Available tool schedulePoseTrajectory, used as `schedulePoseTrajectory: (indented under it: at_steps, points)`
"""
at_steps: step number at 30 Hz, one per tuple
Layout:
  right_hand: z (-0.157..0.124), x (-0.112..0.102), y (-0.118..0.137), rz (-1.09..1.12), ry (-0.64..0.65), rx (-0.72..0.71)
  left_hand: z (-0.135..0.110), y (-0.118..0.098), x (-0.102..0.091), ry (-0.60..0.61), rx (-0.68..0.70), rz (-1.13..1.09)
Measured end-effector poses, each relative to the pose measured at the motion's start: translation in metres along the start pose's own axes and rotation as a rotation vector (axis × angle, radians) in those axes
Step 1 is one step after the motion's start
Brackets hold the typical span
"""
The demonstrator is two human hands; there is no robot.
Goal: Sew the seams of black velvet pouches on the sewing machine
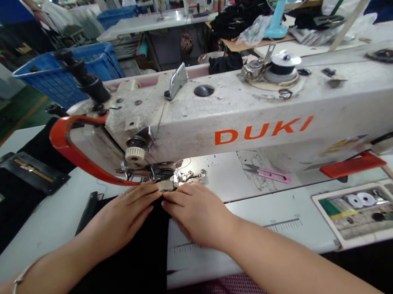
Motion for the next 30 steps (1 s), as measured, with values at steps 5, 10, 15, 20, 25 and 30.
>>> schedulePoseTrajectory:
  at_steps: [5, 10, 15, 20, 25, 30]
  points:
    - [0.0, -0.003, 0.0, 0.004, -0.013, 0.013, -0.005, -0.007, 0.009, -0.056, -0.036, 0.035]
    - [0.001, -0.012, -0.005, 0.095, -0.045, 0.041, 0.004, -0.008, 0.003, 0.085, 0.006, 0.056]
    - [0.001, -0.014, -0.009, 0.11, -0.043, 0.094, 0.006, -0.009, -0.002, 0.154, 0.093, 0.065]
    - [0.004, -0.013, -0.008, 0.123, -0.032, 0.106, -0.003, 0.001, -0.007, -0.005, 0.052, -0.091]
    - [0.003, -0.01, 0.003, 0.076, 0.016, 0.021, -0.004, 0.02, -0.01, -0.019, 0.046, -0.214]
    - [0.002, -0.009, 0.007, -0.012, 0.008, 0.085, 0.014, 0.021, -0.024, 0.113, 0.12, -0.228]
Point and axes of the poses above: each hand's wrist, its own z-axis towards the middle knuckle, its own x-axis out of the palm, y = z × x, the point moved 3 cm from there along z, towards the middle knuckle, and after that the axes turned 15 degrees about x, right-handed, at the moved point
